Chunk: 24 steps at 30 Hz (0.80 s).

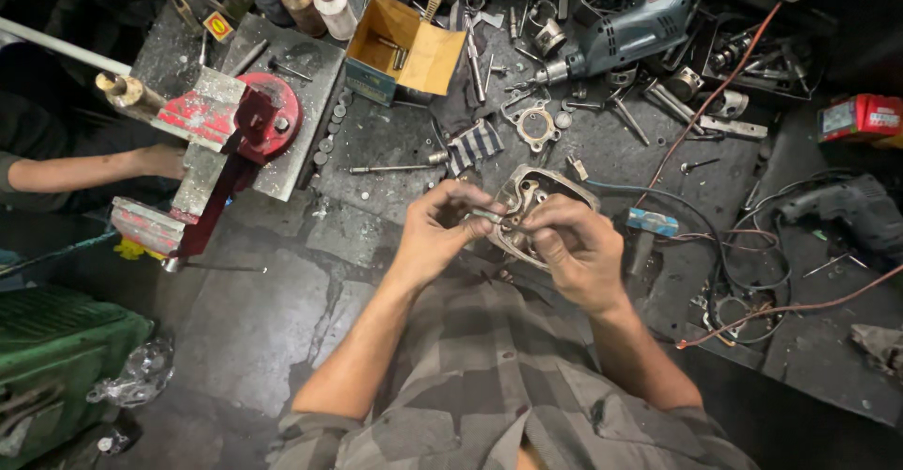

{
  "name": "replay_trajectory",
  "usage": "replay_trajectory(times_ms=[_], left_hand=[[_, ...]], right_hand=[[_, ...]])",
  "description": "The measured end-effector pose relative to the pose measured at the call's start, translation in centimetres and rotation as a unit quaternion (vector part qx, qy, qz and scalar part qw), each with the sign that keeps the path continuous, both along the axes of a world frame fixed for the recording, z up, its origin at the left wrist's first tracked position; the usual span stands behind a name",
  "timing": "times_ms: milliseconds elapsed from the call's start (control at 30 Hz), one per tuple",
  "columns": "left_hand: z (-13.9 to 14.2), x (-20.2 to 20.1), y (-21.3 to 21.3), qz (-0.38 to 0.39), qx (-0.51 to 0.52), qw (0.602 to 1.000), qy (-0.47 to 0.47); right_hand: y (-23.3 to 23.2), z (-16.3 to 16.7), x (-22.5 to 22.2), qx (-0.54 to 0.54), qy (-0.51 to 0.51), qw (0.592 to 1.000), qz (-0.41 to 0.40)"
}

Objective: The person sorts small metal parts at a cluttered workbench, placing pieces into a cardboard box, then moves to a lathe. They fit a cylindrical metal workpiece into the lathe chuck, tighten it, and hold a tool against the spinning workpiece to machine it.

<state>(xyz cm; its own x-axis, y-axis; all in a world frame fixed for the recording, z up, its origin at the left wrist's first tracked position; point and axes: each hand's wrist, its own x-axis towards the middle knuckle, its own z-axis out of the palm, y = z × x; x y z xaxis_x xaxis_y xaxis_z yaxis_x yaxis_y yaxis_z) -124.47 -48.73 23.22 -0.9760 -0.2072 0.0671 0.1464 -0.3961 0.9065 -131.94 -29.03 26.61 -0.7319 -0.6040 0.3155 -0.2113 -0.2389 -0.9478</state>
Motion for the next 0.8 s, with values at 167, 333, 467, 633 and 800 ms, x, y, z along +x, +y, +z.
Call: replay_trajectory(times_ms=[167, 333, 467, 633, 800], left_hand=[[3.0, 0.8, -0.2, 0.079, -0.285, 0.952, 0.075], [4.4, 1.1, -0.2, 0.137, -0.342, 0.925, 0.093], [4.7, 1.6, -0.7, 0.120, -0.383, 0.912, 0.082], [4.7, 1.9, -1.2, 0.077, -0.436, 0.894, 0.065], [4.4, 1.8, -1.1, 0.040, -0.436, 0.897, 0.064]], right_hand=[[-0.2, 1.7, -0.3, 0.039, 0.013, 0.999, -0.022], [-0.7, 3.2, -1.0, 0.046, 0.211, 0.976, -0.002], [-0.9, 4.3, -0.7, 0.104, 0.294, 0.950, -0.020], [-1.0, 5.7, -0.7, 0.146, 0.330, 0.932, -0.023], [-1.1, 6.0, -0.9, 0.144, 0.328, 0.933, -0.015]])
